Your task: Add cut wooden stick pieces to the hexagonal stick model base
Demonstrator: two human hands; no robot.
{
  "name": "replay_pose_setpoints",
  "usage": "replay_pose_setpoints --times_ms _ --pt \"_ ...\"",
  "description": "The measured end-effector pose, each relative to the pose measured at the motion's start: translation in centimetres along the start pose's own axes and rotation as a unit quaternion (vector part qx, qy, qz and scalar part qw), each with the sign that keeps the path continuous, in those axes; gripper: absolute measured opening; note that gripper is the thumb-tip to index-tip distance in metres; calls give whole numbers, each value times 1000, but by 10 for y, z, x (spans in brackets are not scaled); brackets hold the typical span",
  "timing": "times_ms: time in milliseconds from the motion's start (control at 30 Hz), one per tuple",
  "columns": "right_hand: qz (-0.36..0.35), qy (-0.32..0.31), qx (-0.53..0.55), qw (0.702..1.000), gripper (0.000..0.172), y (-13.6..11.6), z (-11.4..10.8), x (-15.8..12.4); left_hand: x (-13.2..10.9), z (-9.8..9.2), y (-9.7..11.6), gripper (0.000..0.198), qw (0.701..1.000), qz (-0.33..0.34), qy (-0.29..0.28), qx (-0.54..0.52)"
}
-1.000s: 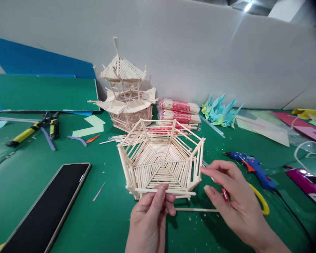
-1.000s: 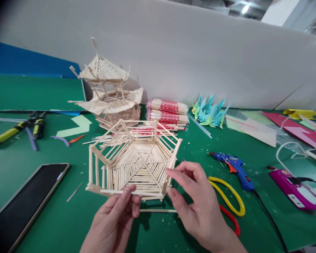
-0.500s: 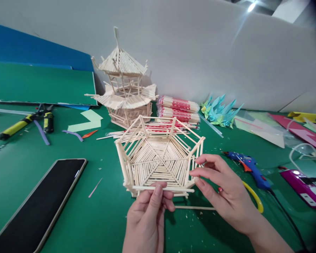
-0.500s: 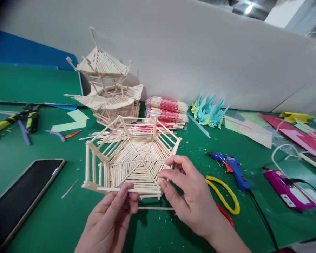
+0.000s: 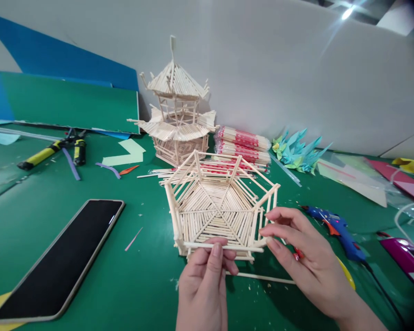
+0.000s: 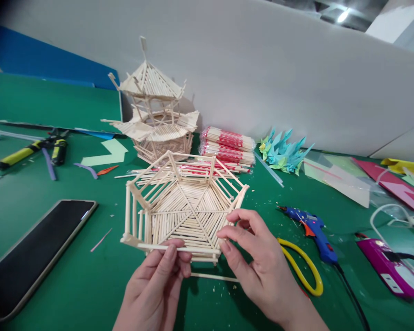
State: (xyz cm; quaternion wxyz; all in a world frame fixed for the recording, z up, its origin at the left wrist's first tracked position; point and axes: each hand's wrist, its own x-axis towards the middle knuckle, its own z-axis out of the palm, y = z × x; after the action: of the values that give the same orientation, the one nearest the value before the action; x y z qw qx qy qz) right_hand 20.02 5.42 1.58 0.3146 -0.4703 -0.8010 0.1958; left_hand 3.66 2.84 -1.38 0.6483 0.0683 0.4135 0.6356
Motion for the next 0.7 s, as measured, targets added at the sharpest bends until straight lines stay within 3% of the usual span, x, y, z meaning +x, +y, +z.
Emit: replay_pose_setpoints --times_ms 700 --pt "-35 -32 -67 997 26 4 -6 0 2 3 -4 16 999 3 13 -31"
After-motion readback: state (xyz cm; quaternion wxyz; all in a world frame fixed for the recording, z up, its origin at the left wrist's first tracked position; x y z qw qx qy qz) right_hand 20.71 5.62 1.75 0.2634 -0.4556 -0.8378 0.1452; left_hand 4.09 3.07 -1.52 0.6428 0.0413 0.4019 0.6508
